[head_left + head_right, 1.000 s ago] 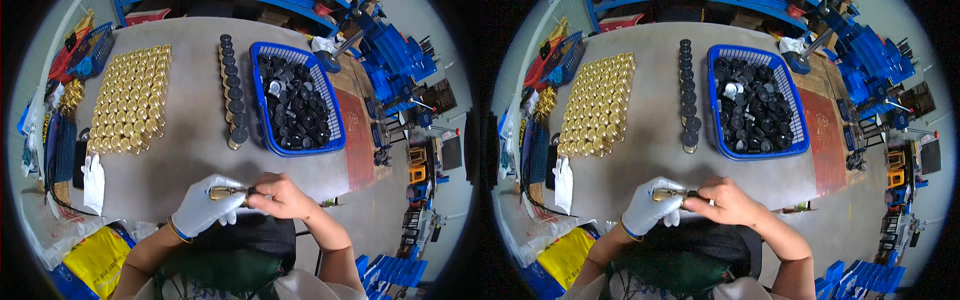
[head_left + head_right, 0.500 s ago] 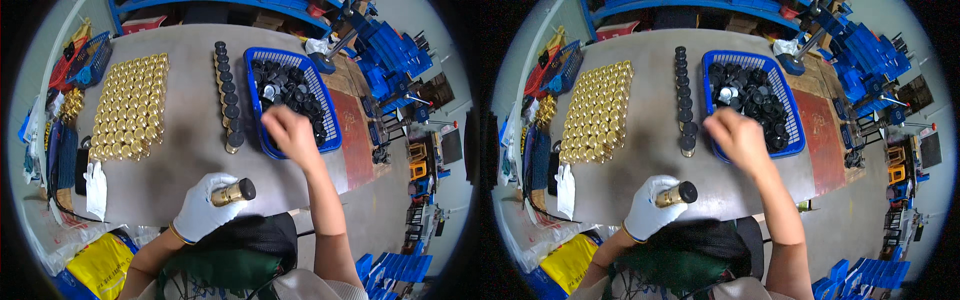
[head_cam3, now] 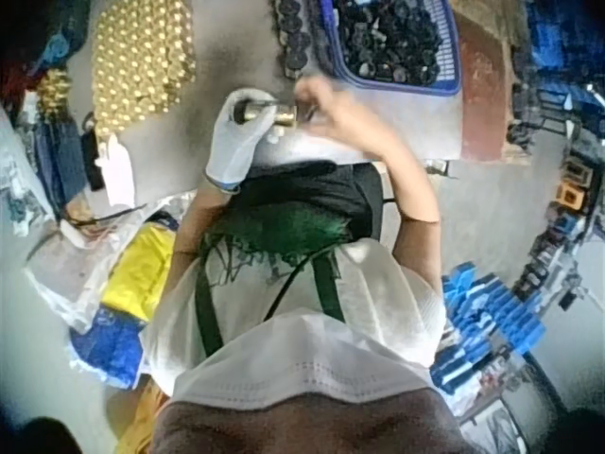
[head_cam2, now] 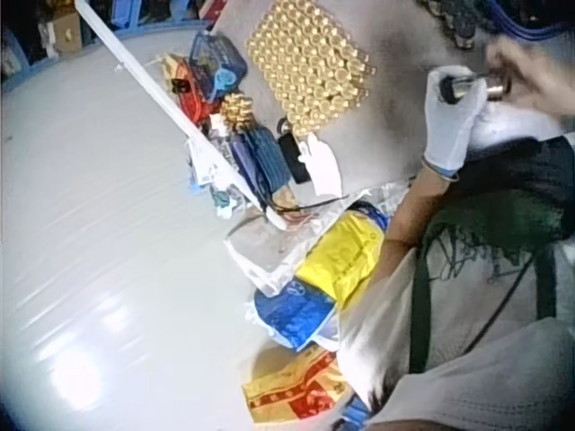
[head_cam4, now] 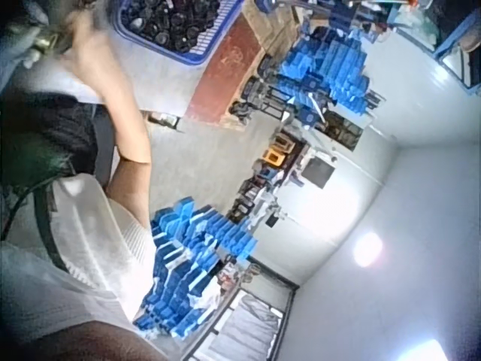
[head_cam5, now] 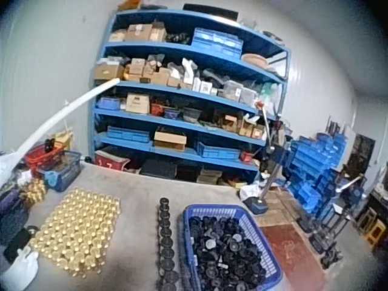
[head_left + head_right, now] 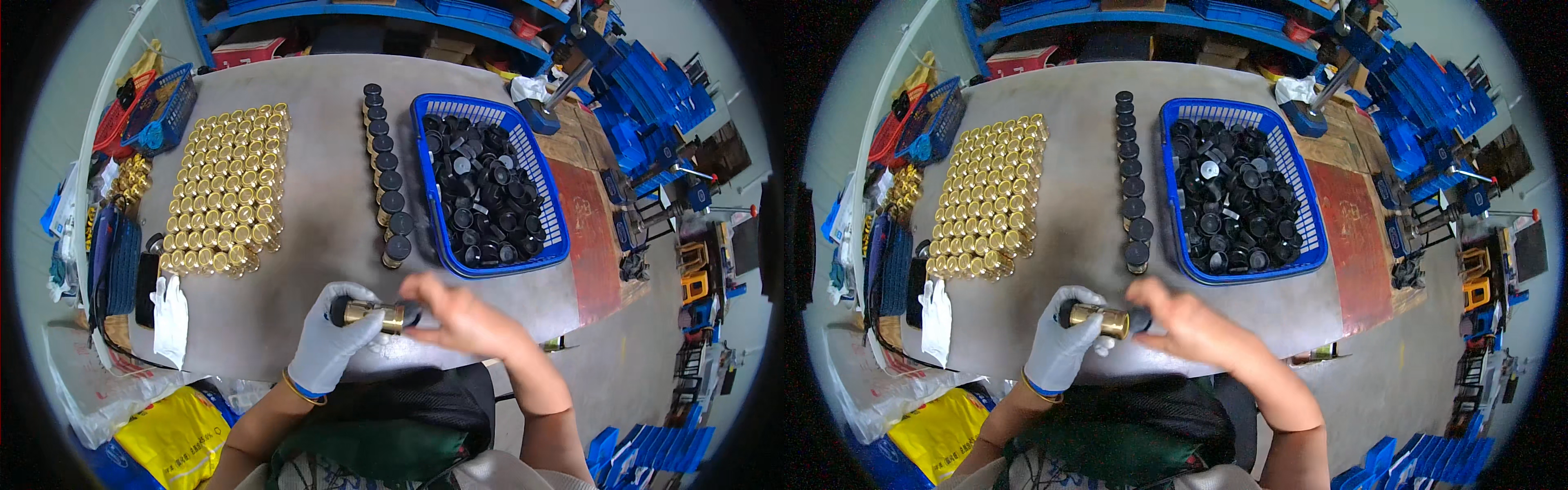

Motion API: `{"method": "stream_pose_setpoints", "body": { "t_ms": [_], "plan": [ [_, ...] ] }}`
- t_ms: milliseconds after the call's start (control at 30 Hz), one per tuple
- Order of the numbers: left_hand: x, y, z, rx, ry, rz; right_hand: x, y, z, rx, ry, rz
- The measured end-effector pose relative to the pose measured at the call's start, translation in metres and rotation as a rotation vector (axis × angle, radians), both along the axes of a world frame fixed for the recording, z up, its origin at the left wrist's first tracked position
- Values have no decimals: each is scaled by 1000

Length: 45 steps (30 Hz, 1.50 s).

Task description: Assembling small gold-colored mechanical components with black plastic caps at a workbench.

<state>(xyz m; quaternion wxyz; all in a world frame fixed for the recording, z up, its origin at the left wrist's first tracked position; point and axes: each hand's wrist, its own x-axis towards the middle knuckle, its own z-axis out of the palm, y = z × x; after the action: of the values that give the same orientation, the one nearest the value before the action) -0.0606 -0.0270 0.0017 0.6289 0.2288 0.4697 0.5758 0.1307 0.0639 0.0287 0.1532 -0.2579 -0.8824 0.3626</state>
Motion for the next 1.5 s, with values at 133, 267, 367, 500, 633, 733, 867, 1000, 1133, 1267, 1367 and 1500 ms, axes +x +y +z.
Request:
{"method": "stream_pose_setpoints", "body": {
  "t_ms": [133, 267, 367, 500, 633, 733, 867, 1000, 1133, 1267, 1367, 1500],
  "plan": [
    [3, -2, -5, 67, 119, -22, -1, -14, 10, -506, 50, -97],
    [2, -6, -7, 113, 168, -52, 3, -18, -12, -443, 388, -122],
    [2, -9, -10, 112, 277, -37, 3, -18, -6, -282, 269, -120],
    [2, -8, -3, 17, 253, -40, -1, -21, 7, 6, 206, -104],
    [5, -12, 1, 128, 297, -30, 3, -23, -2, -315, 202, -172],
    [4, -14, 4, 238, 398, -66, 6, -21, -11, -735, 142, -193],
    [4, -2, 13, 44, 272, -72, -5, -20, -14, 45, 364, -218],
    [-8, -9, 15, 495, 805, -176, -1, -11, -21, -7, 223, -96],
    [-17, 22, 36, 444, 960, -286, -2, 16, -22, -817, 60, -86],
    [-38, 115, -2, 417, 975, 75, 4, 77, -21, 206, 194, -732],
    [-82, 199, -26, 341, 1172, 112, 3, 102, -48, 444, -152, -738],
    [-103, 284, -50, 275, 1425, 218, 2, 99, -59, 567, -288, -640]
  ]
}}
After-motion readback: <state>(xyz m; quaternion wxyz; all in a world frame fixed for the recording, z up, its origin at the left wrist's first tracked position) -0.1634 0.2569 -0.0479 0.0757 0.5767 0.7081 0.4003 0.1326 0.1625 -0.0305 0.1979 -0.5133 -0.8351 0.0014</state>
